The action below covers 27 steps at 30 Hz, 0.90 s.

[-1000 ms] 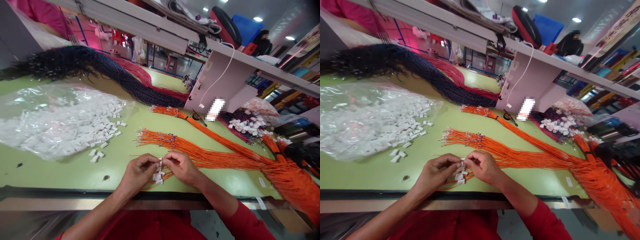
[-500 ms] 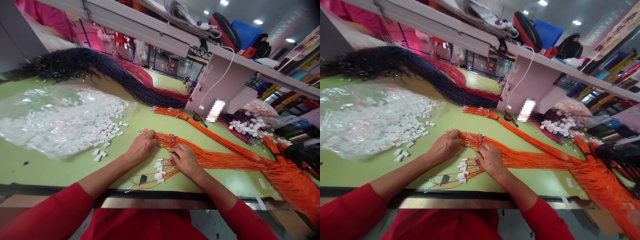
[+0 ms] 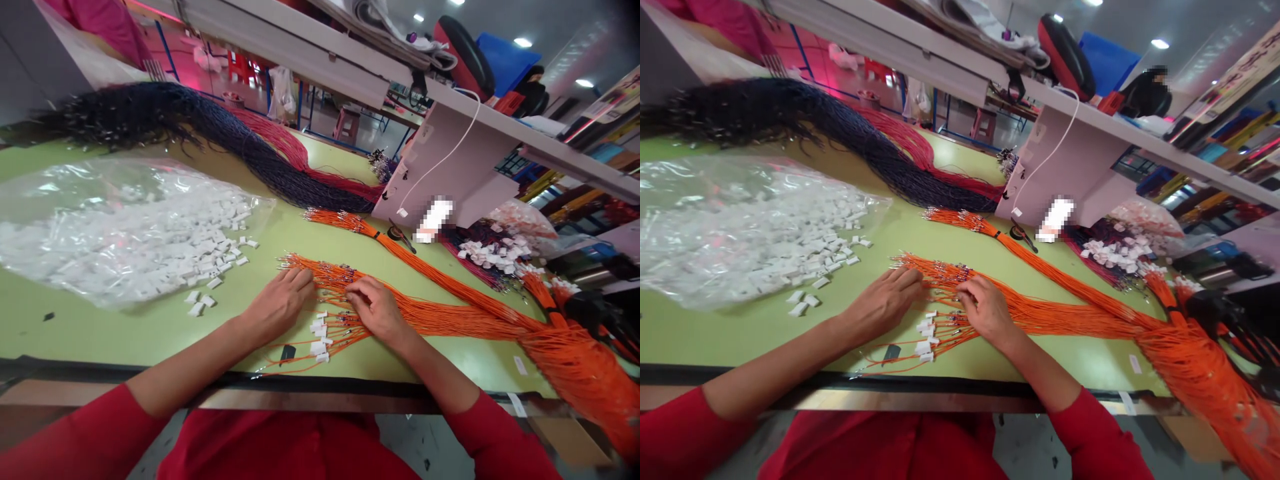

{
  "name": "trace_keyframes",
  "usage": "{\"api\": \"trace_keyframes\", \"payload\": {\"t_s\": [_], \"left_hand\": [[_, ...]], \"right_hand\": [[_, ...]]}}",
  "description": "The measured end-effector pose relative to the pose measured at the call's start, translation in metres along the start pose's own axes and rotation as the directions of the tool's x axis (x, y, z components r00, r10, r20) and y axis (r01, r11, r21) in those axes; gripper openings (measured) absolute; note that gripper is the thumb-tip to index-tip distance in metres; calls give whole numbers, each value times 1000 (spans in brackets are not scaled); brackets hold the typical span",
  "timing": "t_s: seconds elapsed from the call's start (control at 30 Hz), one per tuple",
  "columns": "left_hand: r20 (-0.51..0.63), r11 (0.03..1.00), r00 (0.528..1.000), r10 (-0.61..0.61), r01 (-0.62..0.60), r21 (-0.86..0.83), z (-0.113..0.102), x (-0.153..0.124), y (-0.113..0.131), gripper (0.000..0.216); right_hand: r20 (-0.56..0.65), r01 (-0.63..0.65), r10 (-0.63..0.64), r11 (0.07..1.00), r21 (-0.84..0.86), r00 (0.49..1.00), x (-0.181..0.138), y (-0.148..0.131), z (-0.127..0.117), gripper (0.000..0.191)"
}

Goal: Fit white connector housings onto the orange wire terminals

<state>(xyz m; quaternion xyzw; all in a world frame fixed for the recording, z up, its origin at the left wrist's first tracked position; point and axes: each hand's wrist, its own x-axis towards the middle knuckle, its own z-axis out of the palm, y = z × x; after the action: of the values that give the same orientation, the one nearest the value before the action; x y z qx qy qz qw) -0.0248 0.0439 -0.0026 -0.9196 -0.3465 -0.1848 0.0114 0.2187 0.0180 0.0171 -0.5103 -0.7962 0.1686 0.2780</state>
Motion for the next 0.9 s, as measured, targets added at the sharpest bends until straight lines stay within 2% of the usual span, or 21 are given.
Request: {"api": "trace_keyframes", "payload": {"t_s": [0.17,0.27,0.43,0.6,0.7,0.9], "left_hand": [[42,999,999,-13,15,-30,-3,-14,9,19],[28,997,1000,-11,13,-78,-2,-18,11,18],[18,994,999,-34,36,-101,0,-19,11,15],[16,997,1000,-21,22,-80,1,-18,11,16],[20,997,1000,-6,7,-77,2,-20,11,17],[-10,990,1000,-12,11,-138,3,-19,11,19]], "right_hand": [[108,81,-74,995,-56,991,11,-3,1,11],[160,115,-95,986,-118,982,16,-4,7,12],[272,117,-61,974,-194,960,25,-8,6,7],[384,149,-27,945,-291,923,32,-18,-2,10],[399,176,-21,918,-356,917,34,-21,-3,10],[354,116,31,915,-386,935,33,-20,-1,7]]}}
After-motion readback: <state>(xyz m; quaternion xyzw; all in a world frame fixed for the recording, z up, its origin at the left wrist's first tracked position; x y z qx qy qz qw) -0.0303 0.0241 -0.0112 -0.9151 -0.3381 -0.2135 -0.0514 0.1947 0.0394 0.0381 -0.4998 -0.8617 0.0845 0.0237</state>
